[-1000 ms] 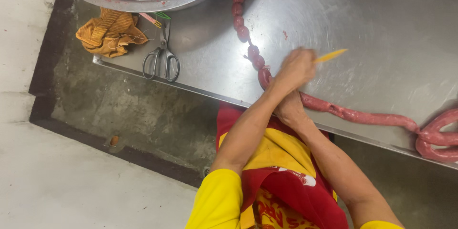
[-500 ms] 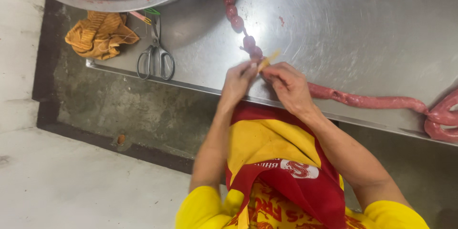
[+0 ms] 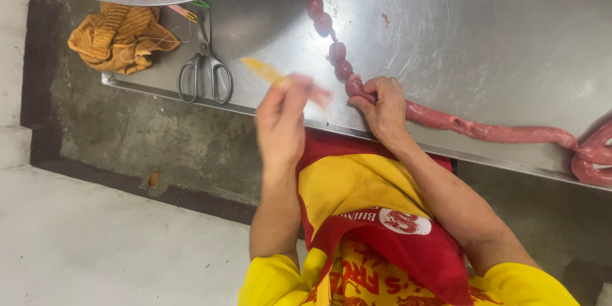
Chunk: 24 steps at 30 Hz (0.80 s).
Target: The person ties lengths of sausage meat into individual links using white string and a small yellow plastic tool to help secure the knots, then cuts the finished links from the long casing using scissors.
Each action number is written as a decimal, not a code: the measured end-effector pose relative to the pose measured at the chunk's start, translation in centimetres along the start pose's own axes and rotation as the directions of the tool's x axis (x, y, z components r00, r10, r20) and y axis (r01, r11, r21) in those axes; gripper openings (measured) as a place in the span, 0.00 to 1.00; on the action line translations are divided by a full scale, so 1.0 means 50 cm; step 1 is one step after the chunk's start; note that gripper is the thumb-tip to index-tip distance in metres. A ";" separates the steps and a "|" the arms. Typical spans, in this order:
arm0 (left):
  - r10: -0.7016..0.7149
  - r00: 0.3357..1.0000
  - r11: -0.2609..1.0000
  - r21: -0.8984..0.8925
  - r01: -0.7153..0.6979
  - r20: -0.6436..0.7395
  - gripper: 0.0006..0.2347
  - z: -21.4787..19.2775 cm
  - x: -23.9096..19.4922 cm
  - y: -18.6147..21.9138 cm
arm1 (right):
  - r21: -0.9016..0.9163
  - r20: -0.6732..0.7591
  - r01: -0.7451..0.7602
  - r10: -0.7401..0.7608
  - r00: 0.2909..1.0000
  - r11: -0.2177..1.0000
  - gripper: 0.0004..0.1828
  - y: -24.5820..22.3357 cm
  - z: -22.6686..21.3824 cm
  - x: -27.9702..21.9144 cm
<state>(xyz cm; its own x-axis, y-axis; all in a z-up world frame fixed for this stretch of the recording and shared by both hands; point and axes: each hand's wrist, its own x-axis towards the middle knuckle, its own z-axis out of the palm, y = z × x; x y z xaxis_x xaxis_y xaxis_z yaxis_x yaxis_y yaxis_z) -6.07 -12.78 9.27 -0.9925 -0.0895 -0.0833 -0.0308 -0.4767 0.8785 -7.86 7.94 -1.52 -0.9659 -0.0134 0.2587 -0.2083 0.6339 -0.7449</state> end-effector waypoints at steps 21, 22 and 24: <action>0.466 0.793 0.846 -0.460 -0.270 0.391 0.12 -0.025 -0.166 0.181 | -0.096 0.097 0.237 -0.228 0.969 0.967 0.08 -0.011 -0.038 0.035; 0.457 0.806 0.859 -0.423 -0.288 0.377 0.12 -0.038 -0.162 0.191 | -0.099 0.084 0.239 -0.231 0.969 0.966 0.08 -0.015 -0.043 0.043; 0.404 0.843 0.904 -0.299 -0.307 0.356 0.13 -0.062 -0.153 0.208 | -0.057 0.057 0.182 -0.178 0.982 0.982 0.08 -0.020 -0.052 0.049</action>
<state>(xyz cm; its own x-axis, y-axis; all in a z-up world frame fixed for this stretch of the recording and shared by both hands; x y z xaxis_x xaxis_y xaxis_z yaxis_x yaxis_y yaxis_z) 1.59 -19.77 17.58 -0.8910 0.0434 0.4520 0.3120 -0.6647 0.6788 -9.62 9.26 1.47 -0.9204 -0.1700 0.3521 -0.3710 0.6642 -0.6490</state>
